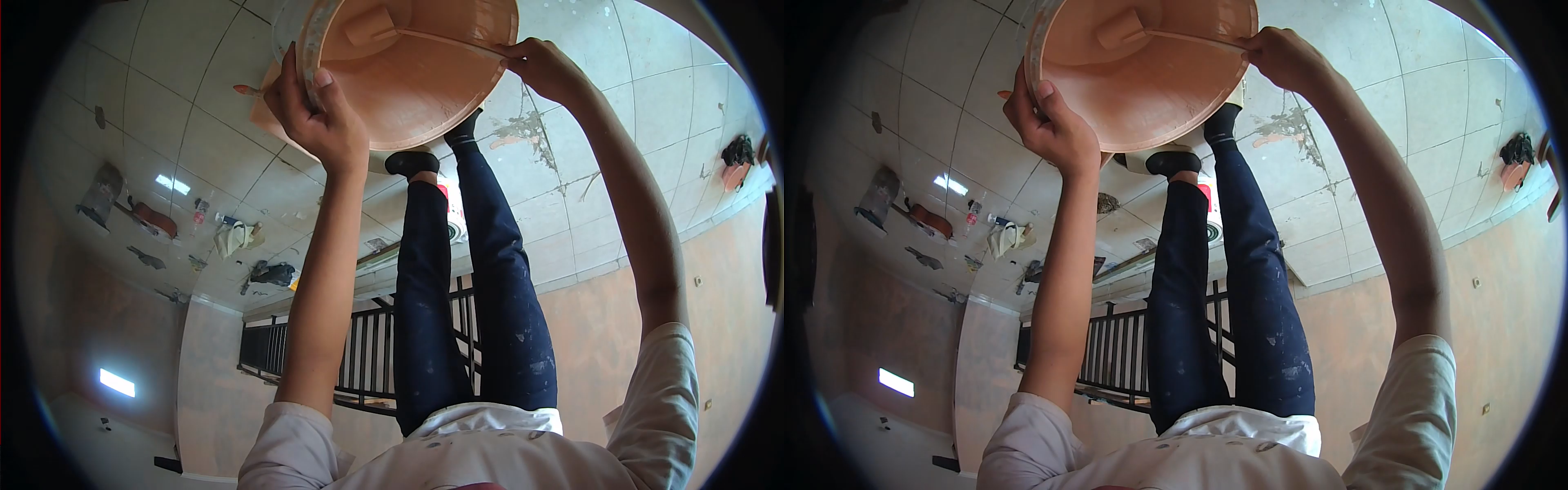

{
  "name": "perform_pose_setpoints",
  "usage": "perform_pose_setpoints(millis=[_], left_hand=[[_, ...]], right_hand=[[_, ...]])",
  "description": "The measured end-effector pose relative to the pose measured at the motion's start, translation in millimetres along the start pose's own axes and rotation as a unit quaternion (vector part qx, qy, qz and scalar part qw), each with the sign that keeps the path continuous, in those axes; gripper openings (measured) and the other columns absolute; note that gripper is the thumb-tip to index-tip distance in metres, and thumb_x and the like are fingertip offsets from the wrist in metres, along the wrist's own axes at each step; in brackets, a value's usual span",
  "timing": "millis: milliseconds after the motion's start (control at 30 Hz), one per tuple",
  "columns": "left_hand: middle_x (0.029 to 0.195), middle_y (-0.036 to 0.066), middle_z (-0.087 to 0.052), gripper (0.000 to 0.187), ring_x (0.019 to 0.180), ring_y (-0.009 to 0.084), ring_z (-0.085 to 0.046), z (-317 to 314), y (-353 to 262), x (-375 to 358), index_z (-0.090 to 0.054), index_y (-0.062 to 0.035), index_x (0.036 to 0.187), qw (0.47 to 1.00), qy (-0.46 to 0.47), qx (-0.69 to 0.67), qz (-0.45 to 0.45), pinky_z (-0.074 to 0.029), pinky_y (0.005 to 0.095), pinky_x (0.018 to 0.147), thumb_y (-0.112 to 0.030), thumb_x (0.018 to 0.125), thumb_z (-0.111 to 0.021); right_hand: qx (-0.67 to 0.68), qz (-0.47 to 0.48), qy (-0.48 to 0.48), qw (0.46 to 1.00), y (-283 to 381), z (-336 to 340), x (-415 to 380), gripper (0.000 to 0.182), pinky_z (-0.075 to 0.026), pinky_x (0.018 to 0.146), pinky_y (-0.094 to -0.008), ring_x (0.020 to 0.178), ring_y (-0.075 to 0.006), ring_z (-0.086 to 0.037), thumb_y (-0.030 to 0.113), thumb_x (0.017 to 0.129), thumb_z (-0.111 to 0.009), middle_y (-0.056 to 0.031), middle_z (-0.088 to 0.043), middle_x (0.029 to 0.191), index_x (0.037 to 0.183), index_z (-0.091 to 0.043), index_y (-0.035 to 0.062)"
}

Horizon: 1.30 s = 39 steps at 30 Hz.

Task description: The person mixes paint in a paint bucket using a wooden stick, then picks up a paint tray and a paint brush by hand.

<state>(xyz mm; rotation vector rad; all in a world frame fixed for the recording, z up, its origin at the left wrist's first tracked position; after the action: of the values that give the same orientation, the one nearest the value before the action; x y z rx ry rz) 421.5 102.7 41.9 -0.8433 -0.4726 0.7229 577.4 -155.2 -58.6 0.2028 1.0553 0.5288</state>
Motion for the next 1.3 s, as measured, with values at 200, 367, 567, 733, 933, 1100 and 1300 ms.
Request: perform_pose_setpoints(millis=[200, 367, 567, 733, 933, 1100, 1300], left_hand=[[0.115, 0.014, -0.052, 0.047, 0.102, 0.0220, -0.056, -0.6, 1.5, 1.0, -0.060, -0.0011, 0.135, 1.000, -0.004, 0.001, -0.015, -0.048, 0.0331, 0.084, -0.033, 0.101, -0.058], [0.113, 0.013, -0.052, 0.046, 0.100, 0.0214, -0.056, -0.4, 2.4, -2.0, -0.060, -0.0019, 0.135, 1.000, 0.003, 0.002, -0.003, -0.048, 0.0326, 0.082, -0.033, 0.100, -0.059], [0.113, 0.014, -0.051, 0.047, 0.102, 0.0233, -0.056, -0.3, -0.1, -1.6, -0.060, -0.0019, 0.135, 1.000, -0.007, -0.012, -0.004, -0.048, 0.0350, 0.083, -0.033, 0.100, -0.058], [0.113, 0.014, -0.050, 0.047, 0.104, 0.0249, -0.056, -4.2, -1.1, 3.8, -0.060, -0.0023, 0.135, 1.000, 0.008, -0.013, -0.011, -0.049, 0.0363, 0.085, -0.032, 0.099, -0.061], [0.112, 0.013, -0.051, 0.046, 0.102, 0.0251, -0.057, -3.0, 0.5, 4.7, -0.061, -0.0040, 0.135, 0.999, 0.022, 0.007, -0.030, -0.048, 0.0355, 0.084, -0.031, 0.098, -0.063], [0.111, 0.013, -0.052, 0.046, 0.100, 0.0243, -0.056, -0.3, 2.5, 12.7, -0.061, -0.0038, 0.135, 1.000, 0.024, -0.002, -0.016, -0.048, 0.0351, 0.083, -0.032, 0.099, -0.062], [0.112, 0.013, -0.058, 0.045, 0.105, 0.0236, -0.053, 5.0, 7.7, 24.7, -0.061, -0.0027, 0.133, 1.000, 0.023, 0.008, 0.004, -0.047, 0.0355, 0.086, -0.034, 0.101, -0.058]], right_hand=[[0.017, -0.019, -0.007, 1.000, -0.6, 0.2, -1.5, 0.028, -0.057, 0.078, -0.0394, 0.075, -0.0241, -0.071, 0.022, 0.103, -0.059, -0.0170, -0.073, 0.091, 0.127, -0.071, 0.0156], [0.019, -0.022, -0.002, 1.000, -3.4, -1.9, -0.7, 0.028, -0.056, 0.077, -0.0389, 0.073, -0.0229, -0.070, 0.022, 0.103, -0.058, -0.0168, -0.073, 0.087, 0.128, -0.071, 0.0169], [0.042, 0.004, -0.007, 0.999, -13.2, -6.3, -2.8, 0.030, -0.056, 0.076, -0.0386, 0.073, -0.0211, -0.070, 0.023, 0.104, -0.057, -0.0149, -0.074, 0.090, 0.130, -0.069, 0.0166], [0.088, 0.058, -0.039, 0.994, -12.1, -9.0, -9.2, 0.029, -0.056, 0.071, -0.0377, 0.065, -0.0193, -0.066, 0.024, 0.103, -0.059, -0.0119, -0.073, 0.084, 0.129, -0.071, 0.0155], [0.163, 0.064, -0.021, 0.984, -8.5, -21.7, -19.2, 0.033, -0.056, 0.078, -0.0330, 0.079, -0.0144, -0.066, 0.025, 0.105, -0.057, -0.0104, -0.075, 0.098, 0.135, -0.066, 0.0134], [0.190, 0.061, -0.024, 0.980, -8.5, -25.2, -22.3, 0.034, -0.057, 0.079, -0.0318, 0.084, -0.0145, -0.069, 0.024, 0.104, -0.058, -0.0087, -0.075, 0.101, 0.135, -0.065, 0.0133], [0.235, 0.090, -0.040, 0.967, 0.4, -21.9, -29.5, 0.035, -0.057, 0.084, -0.0312, 0.091, -0.0155, -0.071, 0.024, 0.103, -0.059, -0.0094, -0.076, 0.105, 0.135, -0.065, 0.0122]])
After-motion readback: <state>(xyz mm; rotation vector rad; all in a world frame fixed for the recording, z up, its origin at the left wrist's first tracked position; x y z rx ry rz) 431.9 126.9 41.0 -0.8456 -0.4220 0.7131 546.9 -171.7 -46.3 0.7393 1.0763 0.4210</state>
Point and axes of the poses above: each hand's wrist, its own x-axis towards the middle knuckle, its own z-axis out of the back of the hand, y = z × x, the point moved 6 cm from there along x, towards the middle knuckle
